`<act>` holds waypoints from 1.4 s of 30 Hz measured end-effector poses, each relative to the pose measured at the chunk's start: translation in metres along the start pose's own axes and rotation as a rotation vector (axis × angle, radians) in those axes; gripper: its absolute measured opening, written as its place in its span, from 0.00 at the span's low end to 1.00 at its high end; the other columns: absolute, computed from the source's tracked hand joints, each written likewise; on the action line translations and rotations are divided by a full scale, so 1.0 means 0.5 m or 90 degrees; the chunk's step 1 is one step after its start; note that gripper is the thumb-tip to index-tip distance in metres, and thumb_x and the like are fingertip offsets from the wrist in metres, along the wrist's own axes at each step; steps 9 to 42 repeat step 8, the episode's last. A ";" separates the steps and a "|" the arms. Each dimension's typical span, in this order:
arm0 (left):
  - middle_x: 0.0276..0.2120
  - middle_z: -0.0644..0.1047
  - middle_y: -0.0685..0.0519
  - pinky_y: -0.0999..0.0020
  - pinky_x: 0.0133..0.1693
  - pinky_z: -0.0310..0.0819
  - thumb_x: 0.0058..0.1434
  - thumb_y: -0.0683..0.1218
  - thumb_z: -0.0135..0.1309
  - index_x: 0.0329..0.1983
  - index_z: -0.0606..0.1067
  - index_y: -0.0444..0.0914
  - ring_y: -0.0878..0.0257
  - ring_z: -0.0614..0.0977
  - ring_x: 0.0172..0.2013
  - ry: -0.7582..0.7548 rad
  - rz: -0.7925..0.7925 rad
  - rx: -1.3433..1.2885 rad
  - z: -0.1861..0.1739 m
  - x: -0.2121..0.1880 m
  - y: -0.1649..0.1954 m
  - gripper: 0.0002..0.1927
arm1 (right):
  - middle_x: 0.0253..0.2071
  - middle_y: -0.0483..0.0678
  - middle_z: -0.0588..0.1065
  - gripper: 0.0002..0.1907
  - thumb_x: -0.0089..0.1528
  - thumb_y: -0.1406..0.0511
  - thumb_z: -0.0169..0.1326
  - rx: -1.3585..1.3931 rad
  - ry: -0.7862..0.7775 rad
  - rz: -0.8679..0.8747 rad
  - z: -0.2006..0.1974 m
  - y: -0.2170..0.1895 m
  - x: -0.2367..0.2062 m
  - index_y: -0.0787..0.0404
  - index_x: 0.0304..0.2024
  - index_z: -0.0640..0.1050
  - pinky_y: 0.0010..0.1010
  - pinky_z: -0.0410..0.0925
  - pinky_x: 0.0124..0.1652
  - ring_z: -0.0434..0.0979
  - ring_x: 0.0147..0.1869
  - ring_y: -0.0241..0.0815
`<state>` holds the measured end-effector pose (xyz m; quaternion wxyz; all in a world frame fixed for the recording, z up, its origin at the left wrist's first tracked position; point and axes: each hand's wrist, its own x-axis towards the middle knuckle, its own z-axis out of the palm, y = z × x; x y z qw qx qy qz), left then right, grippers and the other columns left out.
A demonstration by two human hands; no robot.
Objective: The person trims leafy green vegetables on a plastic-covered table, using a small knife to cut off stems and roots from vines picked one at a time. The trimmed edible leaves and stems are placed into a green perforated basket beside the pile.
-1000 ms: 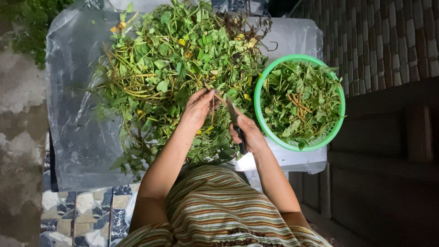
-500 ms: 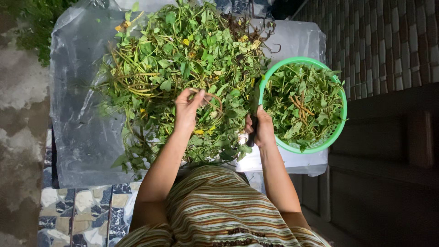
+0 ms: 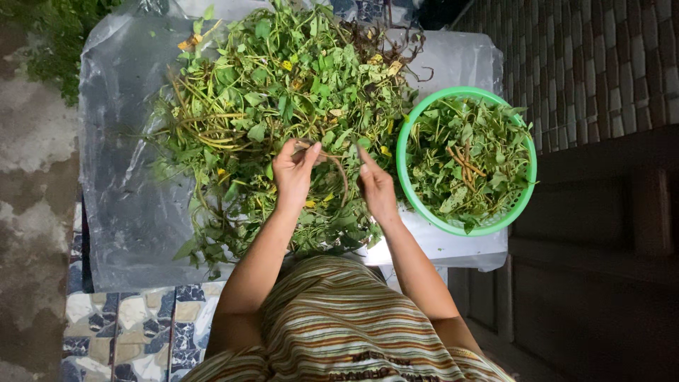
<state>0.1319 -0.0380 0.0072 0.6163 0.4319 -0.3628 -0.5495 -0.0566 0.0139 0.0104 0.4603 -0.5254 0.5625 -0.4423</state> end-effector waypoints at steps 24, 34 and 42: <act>0.33 0.80 0.53 0.73 0.37 0.80 0.66 0.39 0.61 0.40 0.74 0.33 0.68 0.83 0.32 -0.001 0.056 0.014 -0.031 0.013 -0.048 0.06 | 0.25 0.50 0.69 0.39 0.75 0.47 0.46 0.643 -0.300 0.329 -0.034 0.027 -0.013 0.77 0.63 0.52 0.30 0.60 0.23 0.64 0.21 0.39; 0.33 0.80 0.53 0.73 0.37 0.80 0.66 0.39 0.61 0.40 0.74 0.33 0.68 0.83 0.32 -0.001 0.056 0.014 -0.031 0.013 -0.048 0.06 | 0.25 0.50 0.69 0.39 0.75 0.47 0.46 0.643 -0.300 0.329 -0.034 0.027 -0.013 0.77 0.63 0.52 0.30 0.60 0.23 0.64 0.21 0.39; 0.33 0.80 0.53 0.73 0.37 0.80 0.66 0.39 0.61 0.40 0.74 0.33 0.68 0.83 0.32 -0.001 0.056 0.014 -0.031 0.013 -0.048 0.06 | 0.25 0.50 0.69 0.39 0.75 0.47 0.46 0.643 -0.300 0.329 -0.034 0.027 -0.013 0.77 0.63 0.52 0.30 0.60 0.23 0.64 0.21 0.39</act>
